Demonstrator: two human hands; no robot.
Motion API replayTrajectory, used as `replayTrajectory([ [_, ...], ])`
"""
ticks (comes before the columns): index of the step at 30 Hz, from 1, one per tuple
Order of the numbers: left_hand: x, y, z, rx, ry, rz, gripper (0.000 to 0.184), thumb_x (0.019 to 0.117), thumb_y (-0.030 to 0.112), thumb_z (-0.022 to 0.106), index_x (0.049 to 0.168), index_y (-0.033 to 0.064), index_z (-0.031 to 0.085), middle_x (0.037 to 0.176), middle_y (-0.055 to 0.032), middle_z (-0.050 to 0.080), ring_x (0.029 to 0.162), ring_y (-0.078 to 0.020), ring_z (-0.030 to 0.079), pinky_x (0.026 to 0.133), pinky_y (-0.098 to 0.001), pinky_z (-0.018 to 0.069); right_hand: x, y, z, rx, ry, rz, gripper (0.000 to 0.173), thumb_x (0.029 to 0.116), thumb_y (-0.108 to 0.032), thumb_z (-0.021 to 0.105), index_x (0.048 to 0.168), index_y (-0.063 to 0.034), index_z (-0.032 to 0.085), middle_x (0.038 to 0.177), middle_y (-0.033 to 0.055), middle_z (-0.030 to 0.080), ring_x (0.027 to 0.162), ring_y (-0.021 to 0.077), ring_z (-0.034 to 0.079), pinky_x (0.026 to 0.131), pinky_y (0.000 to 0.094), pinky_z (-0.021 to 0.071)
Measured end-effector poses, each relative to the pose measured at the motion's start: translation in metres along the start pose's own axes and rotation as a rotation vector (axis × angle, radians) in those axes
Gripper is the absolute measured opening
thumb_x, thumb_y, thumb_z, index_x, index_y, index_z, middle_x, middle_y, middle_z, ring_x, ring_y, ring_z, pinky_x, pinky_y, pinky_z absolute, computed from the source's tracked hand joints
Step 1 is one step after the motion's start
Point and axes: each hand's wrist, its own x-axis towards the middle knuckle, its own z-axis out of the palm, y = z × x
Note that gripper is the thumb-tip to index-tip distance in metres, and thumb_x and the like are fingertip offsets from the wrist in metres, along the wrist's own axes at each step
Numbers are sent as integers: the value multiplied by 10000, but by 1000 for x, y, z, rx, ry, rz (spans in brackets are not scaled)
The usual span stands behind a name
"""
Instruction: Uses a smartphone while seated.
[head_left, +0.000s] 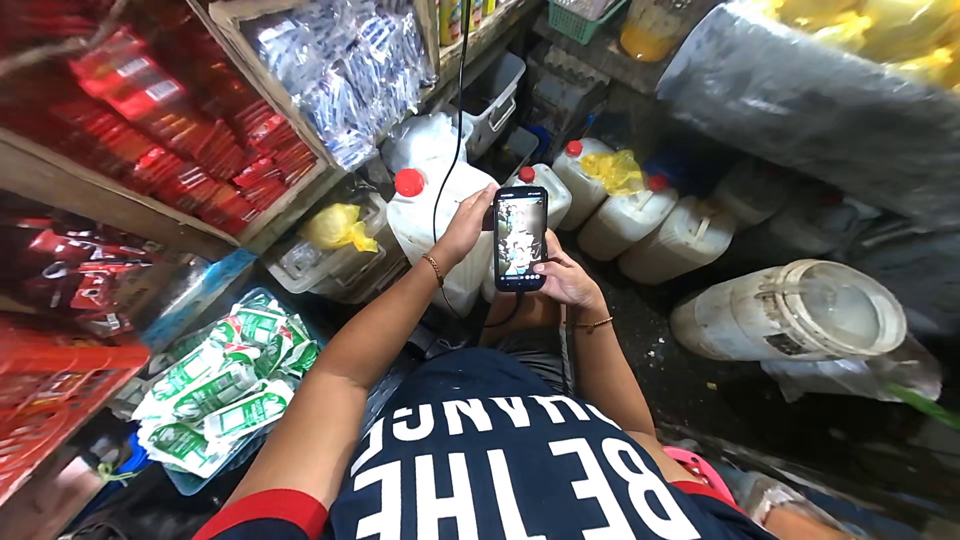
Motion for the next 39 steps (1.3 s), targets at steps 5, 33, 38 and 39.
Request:
replayTrajectory([
  [5,-1,0,0,-7,3,-1,561,1129,380,214,1291,-10,584,1086,-99,690,968,-133,684,891,-339,571,0,1,-1,21,-6,1,680,929,-110,592,1520,-295,312,1326,33,613,1161,205,644,955,448,569],
  [33,-1,0,0,-6,-7,0,546,1128,368,210,1274,1,587,1048,-80,696,930,-115,687,873,-322,574,-1,0,1,-12,-10,-14,689,905,-93,613,1513,-277,344,1325,19,609,1167,184,635,959,437,564],
  [38,-1,0,1,-13,-7,-2,542,1129,366,212,1268,6,592,1038,-79,695,926,-114,686,867,-320,573,-2,-1,3,-5,4,-16,675,903,-62,592,1504,-267,363,1308,16,623,1149,177,645,948,424,570],
  [39,-1,0,1,-15,-9,-1,541,1129,365,212,1268,4,591,1036,-79,696,925,-113,687,865,-318,574,-2,-1,3,-5,2,-14,676,904,-63,588,1506,-270,359,1310,15,621,1148,175,645,947,423,571],
])
